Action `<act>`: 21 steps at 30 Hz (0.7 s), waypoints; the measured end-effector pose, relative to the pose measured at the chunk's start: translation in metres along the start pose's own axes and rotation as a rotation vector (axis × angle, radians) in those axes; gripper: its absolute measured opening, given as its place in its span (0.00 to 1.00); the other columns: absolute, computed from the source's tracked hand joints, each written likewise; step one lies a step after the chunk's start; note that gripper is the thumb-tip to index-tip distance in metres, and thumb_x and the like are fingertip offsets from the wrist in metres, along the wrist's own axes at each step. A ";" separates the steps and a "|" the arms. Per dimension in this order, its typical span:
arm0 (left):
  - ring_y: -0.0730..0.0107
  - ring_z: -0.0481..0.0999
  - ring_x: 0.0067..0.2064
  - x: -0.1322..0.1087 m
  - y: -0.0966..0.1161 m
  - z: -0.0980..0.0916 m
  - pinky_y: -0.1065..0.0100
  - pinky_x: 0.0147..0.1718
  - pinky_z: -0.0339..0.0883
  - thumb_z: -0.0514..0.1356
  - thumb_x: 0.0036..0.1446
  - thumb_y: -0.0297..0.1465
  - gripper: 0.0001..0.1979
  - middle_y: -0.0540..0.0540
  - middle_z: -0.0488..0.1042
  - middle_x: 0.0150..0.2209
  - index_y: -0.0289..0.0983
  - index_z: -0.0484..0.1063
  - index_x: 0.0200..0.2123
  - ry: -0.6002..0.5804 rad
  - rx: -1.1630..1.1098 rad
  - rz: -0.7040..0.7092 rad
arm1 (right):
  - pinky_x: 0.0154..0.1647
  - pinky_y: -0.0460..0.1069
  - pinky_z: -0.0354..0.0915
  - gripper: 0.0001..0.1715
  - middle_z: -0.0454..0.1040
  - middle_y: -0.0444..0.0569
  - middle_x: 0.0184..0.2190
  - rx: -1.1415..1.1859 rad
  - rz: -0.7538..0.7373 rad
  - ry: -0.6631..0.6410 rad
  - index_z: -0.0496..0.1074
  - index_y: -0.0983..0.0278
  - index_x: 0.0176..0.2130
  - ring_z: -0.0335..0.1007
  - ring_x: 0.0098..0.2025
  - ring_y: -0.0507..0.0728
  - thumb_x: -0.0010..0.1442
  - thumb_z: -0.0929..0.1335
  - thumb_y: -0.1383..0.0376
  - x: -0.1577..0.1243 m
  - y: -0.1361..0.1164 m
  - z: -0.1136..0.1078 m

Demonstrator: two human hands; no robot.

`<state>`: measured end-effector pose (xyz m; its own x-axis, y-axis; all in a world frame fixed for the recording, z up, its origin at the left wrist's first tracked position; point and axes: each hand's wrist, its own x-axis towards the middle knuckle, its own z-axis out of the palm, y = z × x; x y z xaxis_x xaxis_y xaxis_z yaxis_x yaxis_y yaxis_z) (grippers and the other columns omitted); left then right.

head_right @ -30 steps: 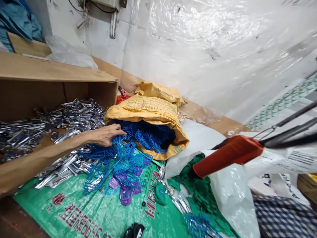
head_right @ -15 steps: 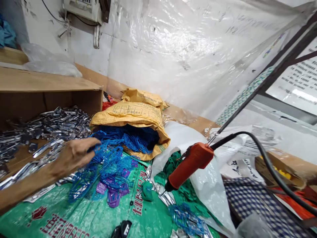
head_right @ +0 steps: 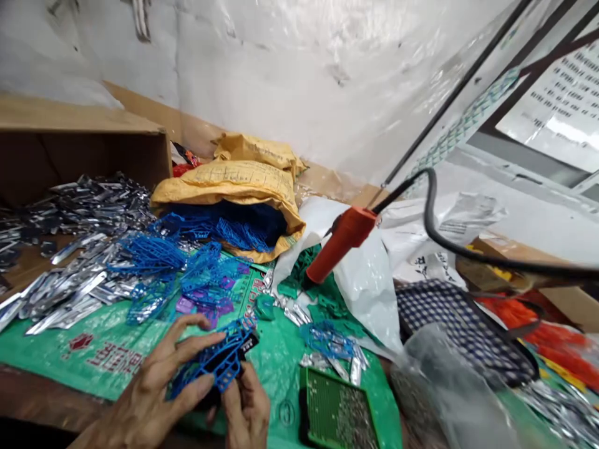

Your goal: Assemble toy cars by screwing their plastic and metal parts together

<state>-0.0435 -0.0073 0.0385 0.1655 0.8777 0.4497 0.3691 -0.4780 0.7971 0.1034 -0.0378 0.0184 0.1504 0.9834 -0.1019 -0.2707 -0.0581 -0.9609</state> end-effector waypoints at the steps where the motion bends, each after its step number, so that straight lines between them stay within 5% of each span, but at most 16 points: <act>1: 0.52 0.74 0.61 0.001 0.006 -0.002 0.59 0.55 0.75 0.61 0.64 0.39 0.16 0.42 0.70 0.63 0.47 0.75 0.54 -0.020 -0.070 -0.056 | 0.20 0.46 0.65 0.29 0.76 0.45 0.23 0.023 0.000 0.005 0.80 0.65 0.38 0.68 0.21 0.51 0.53 0.76 0.42 -0.003 -0.003 0.001; 5: 0.59 0.83 0.44 -0.003 0.014 -0.003 0.66 0.39 0.79 0.59 0.66 0.48 0.20 0.43 0.79 0.50 0.45 0.67 0.54 -0.227 -0.406 -0.389 | 0.22 0.45 0.67 0.25 0.76 0.45 0.26 0.135 0.032 0.042 0.81 0.64 0.38 0.70 0.25 0.51 0.52 0.78 0.46 -0.013 -0.012 0.001; 7: 0.59 0.83 0.47 -0.010 0.012 0.000 0.66 0.42 0.79 0.60 0.65 0.50 0.23 0.43 0.79 0.52 0.45 0.65 0.56 -0.220 -0.463 -0.457 | 0.23 0.45 0.69 0.24 0.73 0.44 0.24 0.204 0.078 0.059 0.81 0.64 0.38 0.67 0.24 0.50 0.52 0.78 0.48 -0.017 -0.013 -0.002; 10: 0.54 0.77 0.59 -0.020 0.010 0.004 0.62 0.55 0.75 0.61 0.64 0.50 0.28 0.42 0.76 0.59 0.45 0.64 0.61 -0.171 -0.386 -0.410 | 0.24 0.46 0.70 0.21 0.70 0.42 0.22 0.265 0.133 0.075 0.80 0.63 0.34 0.62 0.21 0.48 0.50 0.79 0.50 -0.022 -0.014 -0.009; 14: 0.55 0.80 0.56 -0.031 0.012 0.008 0.61 0.55 0.76 0.58 0.66 0.50 0.30 0.45 0.76 0.61 0.48 0.64 0.67 -0.198 -0.209 -0.335 | 0.26 0.48 0.72 0.21 0.72 0.42 0.22 0.267 0.118 0.020 0.82 0.62 0.36 0.63 0.21 0.49 0.51 0.79 0.49 -0.027 -0.014 -0.019; 18: 0.57 0.73 0.65 -0.037 0.019 0.008 0.60 0.63 0.68 0.57 0.68 0.48 0.27 0.52 0.71 0.66 0.54 0.63 0.68 -0.174 -0.124 -0.287 | 0.26 0.48 0.69 0.21 0.72 0.44 0.21 0.244 0.106 -0.046 0.82 0.63 0.33 0.64 0.22 0.50 0.51 0.78 0.48 -0.031 -0.016 -0.029; 21: 0.57 0.74 0.64 -0.038 0.023 0.004 0.62 0.60 0.72 0.56 0.68 0.48 0.27 0.53 0.72 0.65 0.55 0.63 0.69 -0.206 -0.121 -0.289 | 0.23 0.47 0.65 0.21 0.72 0.44 0.19 0.255 0.099 -0.031 0.82 0.63 0.31 0.63 0.21 0.50 0.48 0.80 0.49 -0.033 -0.016 -0.035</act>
<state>-0.0373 -0.0518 0.0384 0.2551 0.9596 0.1186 0.3190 -0.1993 0.9266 0.1360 -0.0757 0.0285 0.0831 0.9801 -0.1804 -0.5137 -0.1130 -0.8505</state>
